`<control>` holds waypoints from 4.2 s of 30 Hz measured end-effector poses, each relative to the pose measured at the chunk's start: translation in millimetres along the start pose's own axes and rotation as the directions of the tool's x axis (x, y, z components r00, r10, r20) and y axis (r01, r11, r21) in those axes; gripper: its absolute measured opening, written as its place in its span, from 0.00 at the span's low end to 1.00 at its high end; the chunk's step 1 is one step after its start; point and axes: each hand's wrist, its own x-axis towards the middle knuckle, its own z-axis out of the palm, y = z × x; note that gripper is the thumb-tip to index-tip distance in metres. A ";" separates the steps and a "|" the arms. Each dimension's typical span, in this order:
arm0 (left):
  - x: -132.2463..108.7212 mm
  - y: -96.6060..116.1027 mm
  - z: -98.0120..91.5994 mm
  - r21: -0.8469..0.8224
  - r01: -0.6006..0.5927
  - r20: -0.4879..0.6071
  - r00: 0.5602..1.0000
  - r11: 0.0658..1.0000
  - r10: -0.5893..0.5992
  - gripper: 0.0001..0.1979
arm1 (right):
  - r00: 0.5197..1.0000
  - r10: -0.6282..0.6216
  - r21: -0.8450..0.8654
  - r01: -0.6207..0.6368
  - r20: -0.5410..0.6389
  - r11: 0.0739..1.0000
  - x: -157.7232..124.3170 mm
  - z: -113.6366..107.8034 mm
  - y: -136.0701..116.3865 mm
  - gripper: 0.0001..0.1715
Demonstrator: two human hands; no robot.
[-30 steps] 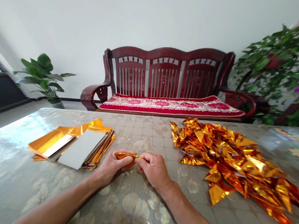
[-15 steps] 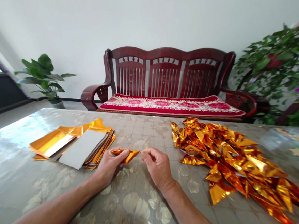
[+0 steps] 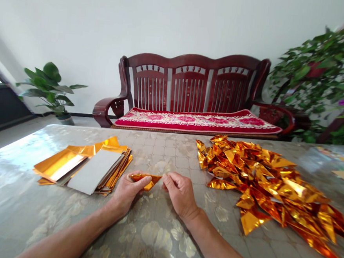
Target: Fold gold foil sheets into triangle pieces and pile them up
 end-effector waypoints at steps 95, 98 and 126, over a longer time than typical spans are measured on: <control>-3.1 -6.3 9.6 -0.176 -0.009 -0.123 0.992 0.984 -0.013 0.15 | 0.980 0.191 0.481 -0.138 -0.062 0.866 2.0 17.3 1.4 0.25; -4.7 -5.7 10.8 -0.227 0.024 -0.073 0.996 0.974 -0.042 0.16 | 0.986 0.169 0.491 -0.143 -0.008 0.859 3.7 19.6 2.5 0.24; -8.8 -1.4 15.0 -0.012 -0.077 -0.118 0.990 0.997 0.075 0.11 | 0.962 0.250 0.418 -0.182 -0.112 0.890 0.0 27.5 -7.6 0.18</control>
